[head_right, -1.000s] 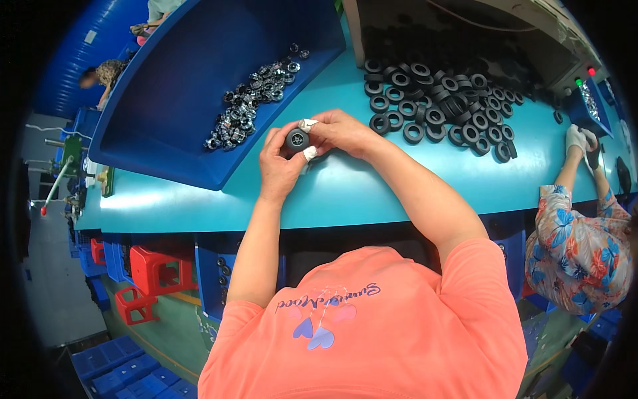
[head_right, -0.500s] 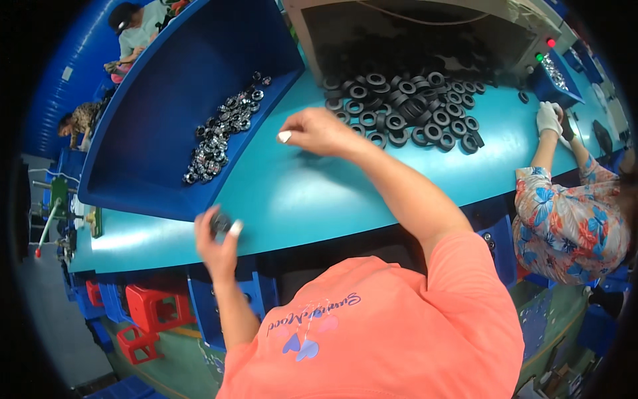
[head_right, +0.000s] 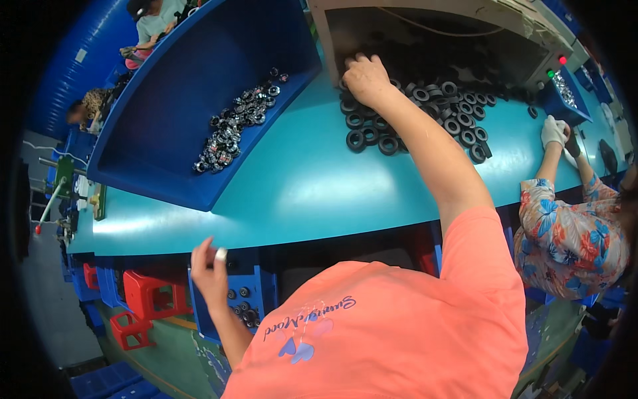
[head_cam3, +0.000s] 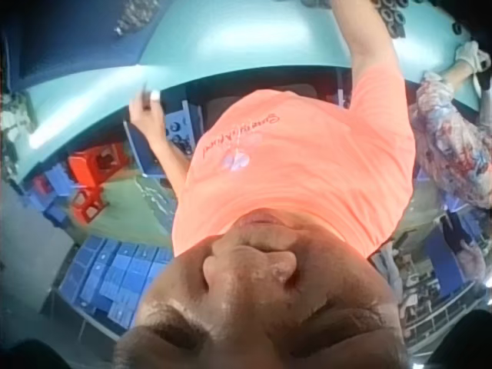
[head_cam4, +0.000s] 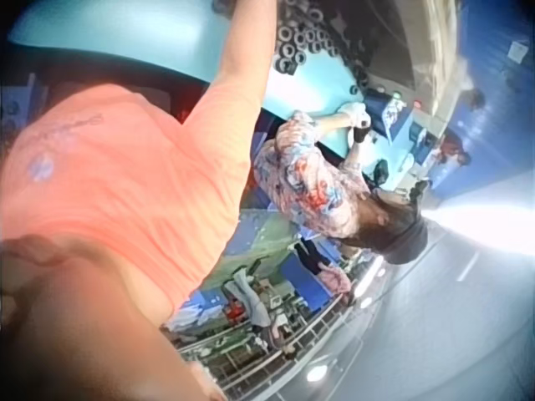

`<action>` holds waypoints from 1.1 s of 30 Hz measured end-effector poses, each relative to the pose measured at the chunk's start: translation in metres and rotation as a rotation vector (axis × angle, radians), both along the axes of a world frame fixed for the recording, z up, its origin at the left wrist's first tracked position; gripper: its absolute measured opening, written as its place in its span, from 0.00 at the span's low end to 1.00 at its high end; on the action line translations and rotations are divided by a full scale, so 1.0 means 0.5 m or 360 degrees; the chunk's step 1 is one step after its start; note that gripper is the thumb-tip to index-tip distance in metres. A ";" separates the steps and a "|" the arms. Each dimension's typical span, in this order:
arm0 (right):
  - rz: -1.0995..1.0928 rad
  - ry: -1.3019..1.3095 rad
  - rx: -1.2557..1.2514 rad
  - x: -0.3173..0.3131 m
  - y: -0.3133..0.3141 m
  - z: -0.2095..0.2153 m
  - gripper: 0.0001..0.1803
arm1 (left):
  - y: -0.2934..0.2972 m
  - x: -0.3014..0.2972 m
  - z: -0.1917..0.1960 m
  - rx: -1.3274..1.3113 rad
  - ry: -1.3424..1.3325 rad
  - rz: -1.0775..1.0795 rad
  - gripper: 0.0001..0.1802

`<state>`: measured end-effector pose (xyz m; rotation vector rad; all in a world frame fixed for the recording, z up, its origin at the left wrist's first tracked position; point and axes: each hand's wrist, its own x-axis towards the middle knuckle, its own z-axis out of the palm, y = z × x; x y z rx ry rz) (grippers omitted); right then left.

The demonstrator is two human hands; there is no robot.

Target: Assembling small white plastic components into black circular rings on an industrial production line.

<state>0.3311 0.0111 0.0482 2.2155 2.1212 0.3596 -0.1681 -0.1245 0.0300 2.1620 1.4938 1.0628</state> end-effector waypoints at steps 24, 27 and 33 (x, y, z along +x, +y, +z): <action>0.0468 0.2345 0.0264 -0.306 -0.086 -0.071 0.25 | 0.257 0.344 -0.085 -0.1310 -0.2078 -0.0977 0.24; 0.0474 0.2376 0.0242 -0.303 -0.084 -0.080 0.26 | 0.258 0.344 -0.085 -0.1319 -0.2097 -0.0986 0.25; 0.0470 0.2418 0.0208 -0.299 -0.089 -0.083 0.26 | 0.257 0.345 -0.084 -0.1316 -0.2059 -0.0969 0.24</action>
